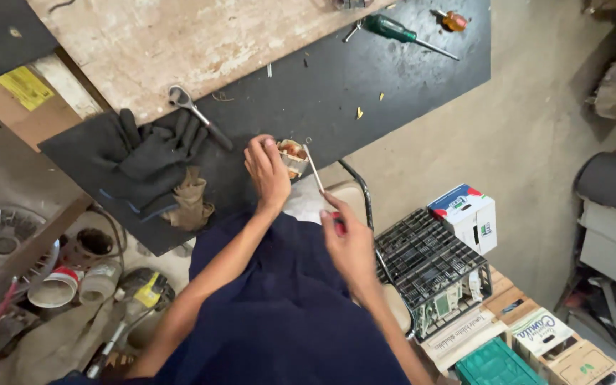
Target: Repairing an electric motor component using a screwdriver
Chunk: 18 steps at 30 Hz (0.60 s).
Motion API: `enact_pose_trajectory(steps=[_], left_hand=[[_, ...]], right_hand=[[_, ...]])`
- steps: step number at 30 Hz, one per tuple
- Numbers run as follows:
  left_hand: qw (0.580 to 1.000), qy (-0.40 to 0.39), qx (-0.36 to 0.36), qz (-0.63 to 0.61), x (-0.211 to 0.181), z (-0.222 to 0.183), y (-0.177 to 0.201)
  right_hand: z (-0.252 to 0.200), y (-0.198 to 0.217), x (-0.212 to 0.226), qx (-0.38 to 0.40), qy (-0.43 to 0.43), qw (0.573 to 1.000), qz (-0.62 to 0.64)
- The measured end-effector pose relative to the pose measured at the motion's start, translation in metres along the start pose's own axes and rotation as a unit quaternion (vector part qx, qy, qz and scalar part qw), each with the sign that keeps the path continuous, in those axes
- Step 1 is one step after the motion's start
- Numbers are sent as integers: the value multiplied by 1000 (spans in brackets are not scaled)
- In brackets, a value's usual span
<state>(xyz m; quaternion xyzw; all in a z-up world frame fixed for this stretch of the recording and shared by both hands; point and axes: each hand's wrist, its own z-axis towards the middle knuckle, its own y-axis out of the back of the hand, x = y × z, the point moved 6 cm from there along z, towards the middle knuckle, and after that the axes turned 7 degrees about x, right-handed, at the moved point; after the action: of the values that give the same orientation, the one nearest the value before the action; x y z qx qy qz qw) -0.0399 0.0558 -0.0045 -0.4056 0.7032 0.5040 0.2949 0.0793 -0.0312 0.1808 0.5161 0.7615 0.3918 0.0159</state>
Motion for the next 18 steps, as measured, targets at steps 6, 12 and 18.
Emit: enact_pose_trajectory(steps=[6, 12, 18], left_hand=[[985, -48, 167, -3, -16, -28, 29], [977, -14, 212, 36, -3, -22, 25], [980, -32, 196, 28, -7, -22, 22]], right_hand=[[4, 42, -21, 121, -65, 988, -72], [26, 52, 10, 187, -33, 979, -76], [45, 65, 35, 233, -50, 966, -103]])
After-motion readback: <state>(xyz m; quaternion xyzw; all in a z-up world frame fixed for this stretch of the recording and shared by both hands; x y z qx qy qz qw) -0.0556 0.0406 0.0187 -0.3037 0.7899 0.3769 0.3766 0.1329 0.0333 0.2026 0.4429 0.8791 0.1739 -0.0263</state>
